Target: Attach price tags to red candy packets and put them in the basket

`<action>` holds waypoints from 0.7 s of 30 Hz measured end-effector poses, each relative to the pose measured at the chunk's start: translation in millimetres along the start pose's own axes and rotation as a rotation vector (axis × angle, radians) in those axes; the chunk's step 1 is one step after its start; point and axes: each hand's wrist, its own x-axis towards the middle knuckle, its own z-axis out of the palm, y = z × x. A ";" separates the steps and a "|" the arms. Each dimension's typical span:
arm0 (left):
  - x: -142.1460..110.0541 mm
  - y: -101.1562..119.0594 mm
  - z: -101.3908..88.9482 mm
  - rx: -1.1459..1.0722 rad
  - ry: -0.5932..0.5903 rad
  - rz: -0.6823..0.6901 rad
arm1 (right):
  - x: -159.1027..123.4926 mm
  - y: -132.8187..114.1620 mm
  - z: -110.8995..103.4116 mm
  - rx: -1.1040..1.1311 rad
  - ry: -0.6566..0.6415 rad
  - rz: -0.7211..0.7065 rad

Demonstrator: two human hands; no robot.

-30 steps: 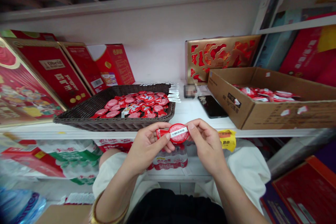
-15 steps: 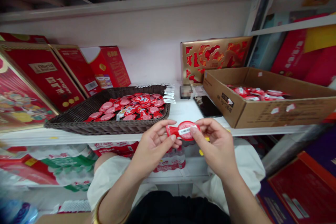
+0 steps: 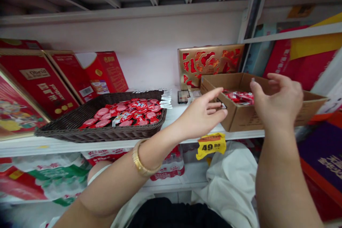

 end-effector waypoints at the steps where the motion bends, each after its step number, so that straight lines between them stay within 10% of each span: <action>1: -8.6 -0.9 -4.7 0.087 -0.033 0.026 | -2.3 -2.0 4.4 -0.025 -0.005 -0.024; 8: -52.1 13.1 -104.3 0.581 0.026 -0.015 | -49.0 -7.5 39.2 -0.164 0.016 -0.213; 14: -34.0 2.3 -211.3 1.261 -0.027 -0.266 | -68.4 -9.2 87.2 -0.079 -0.352 -0.319; 21: -42.2 -30.2 -243.1 1.385 -0.275 -0.345 | -82.5 -2.0 127.2 -0.144 -0.517 -0.389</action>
